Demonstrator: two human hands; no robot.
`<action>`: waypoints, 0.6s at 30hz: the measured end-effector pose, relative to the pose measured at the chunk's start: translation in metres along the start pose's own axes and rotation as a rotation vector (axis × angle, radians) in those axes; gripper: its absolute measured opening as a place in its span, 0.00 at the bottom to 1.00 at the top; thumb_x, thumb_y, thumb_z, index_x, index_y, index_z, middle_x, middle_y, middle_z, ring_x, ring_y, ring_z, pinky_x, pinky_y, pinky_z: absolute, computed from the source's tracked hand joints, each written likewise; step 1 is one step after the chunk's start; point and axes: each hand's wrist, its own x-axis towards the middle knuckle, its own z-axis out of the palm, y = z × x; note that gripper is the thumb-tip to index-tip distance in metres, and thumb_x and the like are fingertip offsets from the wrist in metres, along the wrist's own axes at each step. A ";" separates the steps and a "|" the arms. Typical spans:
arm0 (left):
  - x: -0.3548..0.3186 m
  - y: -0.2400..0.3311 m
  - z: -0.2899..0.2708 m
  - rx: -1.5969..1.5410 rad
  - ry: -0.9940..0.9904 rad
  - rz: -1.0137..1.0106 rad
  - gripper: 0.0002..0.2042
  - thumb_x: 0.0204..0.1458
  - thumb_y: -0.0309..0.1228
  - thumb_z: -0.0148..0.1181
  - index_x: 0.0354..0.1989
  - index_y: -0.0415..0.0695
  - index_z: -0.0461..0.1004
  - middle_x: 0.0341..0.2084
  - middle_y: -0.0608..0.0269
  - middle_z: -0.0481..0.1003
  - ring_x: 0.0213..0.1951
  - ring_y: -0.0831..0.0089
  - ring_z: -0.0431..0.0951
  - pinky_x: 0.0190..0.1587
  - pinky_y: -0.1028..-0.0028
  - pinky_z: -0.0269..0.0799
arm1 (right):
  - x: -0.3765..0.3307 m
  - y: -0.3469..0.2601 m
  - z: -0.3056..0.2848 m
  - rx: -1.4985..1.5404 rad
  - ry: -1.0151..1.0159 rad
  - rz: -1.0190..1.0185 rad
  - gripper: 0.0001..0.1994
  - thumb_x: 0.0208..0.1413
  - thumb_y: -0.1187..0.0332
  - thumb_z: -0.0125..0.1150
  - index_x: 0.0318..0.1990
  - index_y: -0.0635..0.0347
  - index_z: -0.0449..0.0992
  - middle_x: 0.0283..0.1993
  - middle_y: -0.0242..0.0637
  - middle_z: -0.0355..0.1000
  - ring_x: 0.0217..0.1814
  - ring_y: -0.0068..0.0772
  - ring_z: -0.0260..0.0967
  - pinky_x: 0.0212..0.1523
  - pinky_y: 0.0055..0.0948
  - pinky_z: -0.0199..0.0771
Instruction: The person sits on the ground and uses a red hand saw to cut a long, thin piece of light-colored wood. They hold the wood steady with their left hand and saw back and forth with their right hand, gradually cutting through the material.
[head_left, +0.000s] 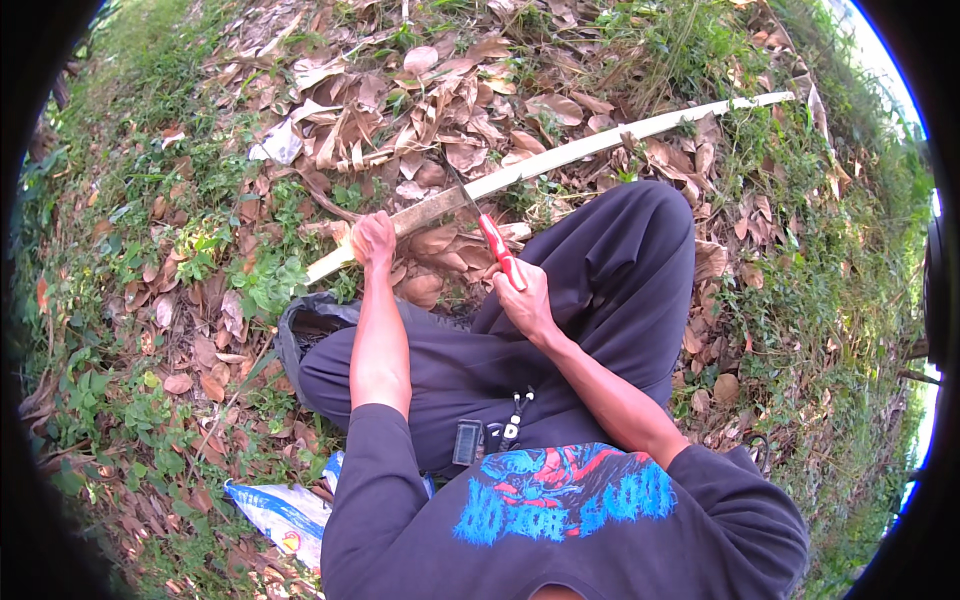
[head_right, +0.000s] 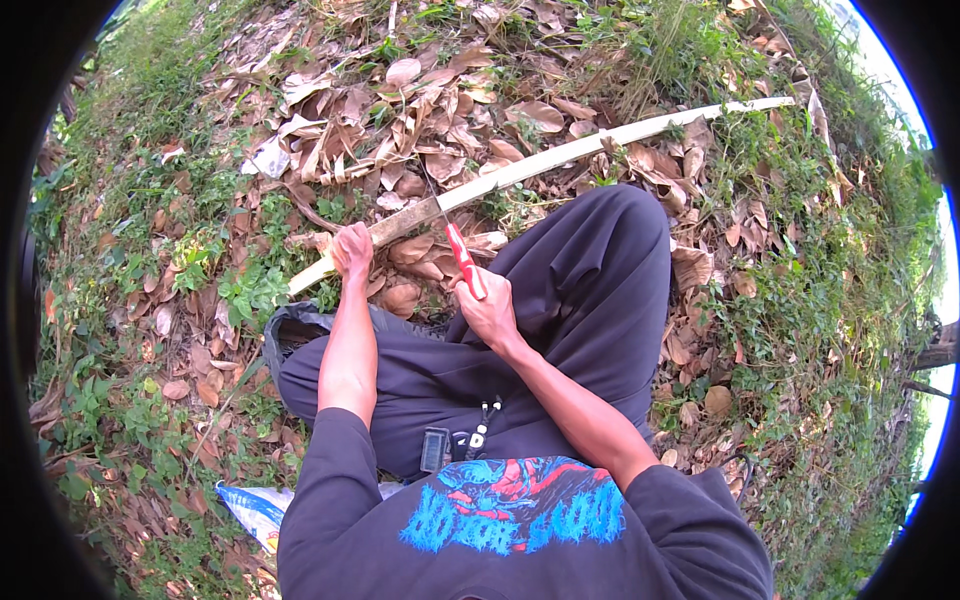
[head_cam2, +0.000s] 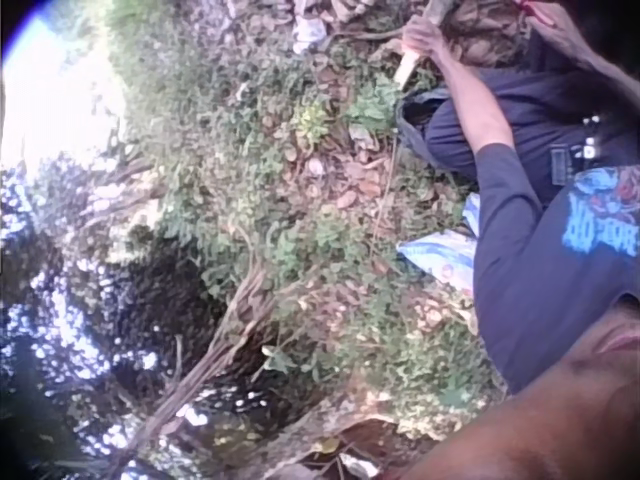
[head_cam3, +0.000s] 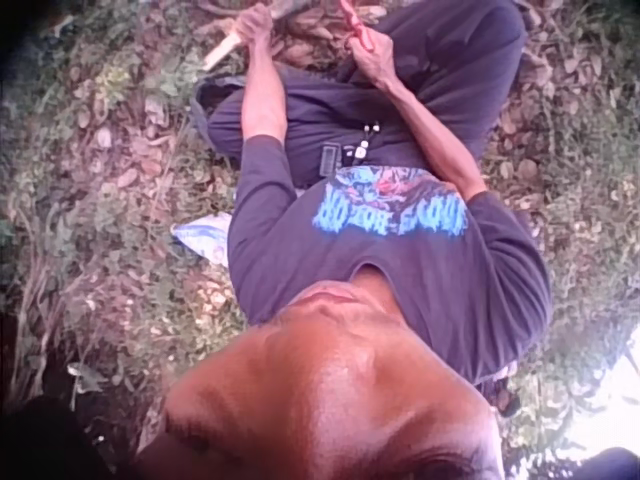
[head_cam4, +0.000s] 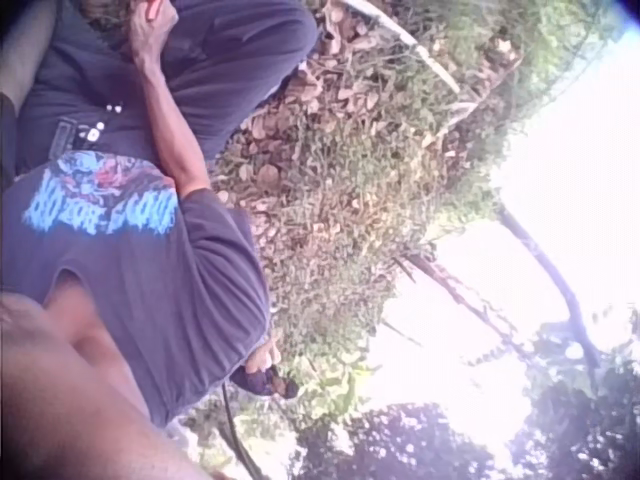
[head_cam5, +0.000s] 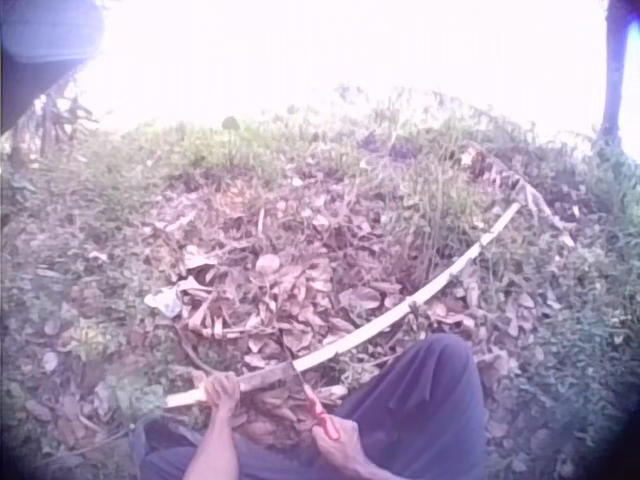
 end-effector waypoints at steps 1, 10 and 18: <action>0.000 0.007 0.001 -0.014 0.009 -0.048 0.17 0.57 0.35 0.50 0.18 0.41 0.74 0.24 0.47 0.79 0.29 0.47 0.79 0.35 0.53 0.74 | 0.000 0.000 0.001 0.024 0.007 0.011 0.08 0.53 0.72 0.56 0.35 0.65 0.78 0.22 0.49 0.72 0.22 0.48 0.73 0.29 0.42 0.72; -0.003 0.000 0.007 0.164 0.200 0.279 0.11 0.54 0.27 0.52 0.19 0.45 0.68 0.19 0.56 0.74 0.26 0.55 0.78 0.31 0.59 0.74 | 0.013 -0.016 0.009 -0.216 -0.006 -0.277 0.07 0.53 0.72 0.57 0.26 0.67 0.73 0.24 0.54 0.72 0.26 0.56 0.74 0.29 0.45 0.73; 0.003 0.001 0.014 0.084 0.005 0.076 0.13 0.55 0.29 0.50 0.18 0.43 0.71 0.21 0.50 0.76 0.26 0.51 0.79 0.30 0.57 0.75 | 0.007 -0.023 0.000 -0.097 -0.004 -0.065 0.06 0.54 0.72 0.56 0.30 0.65 0.77 0.21 0.48 0.72 0.23 0.47 0.74 0.27 0.38 0.73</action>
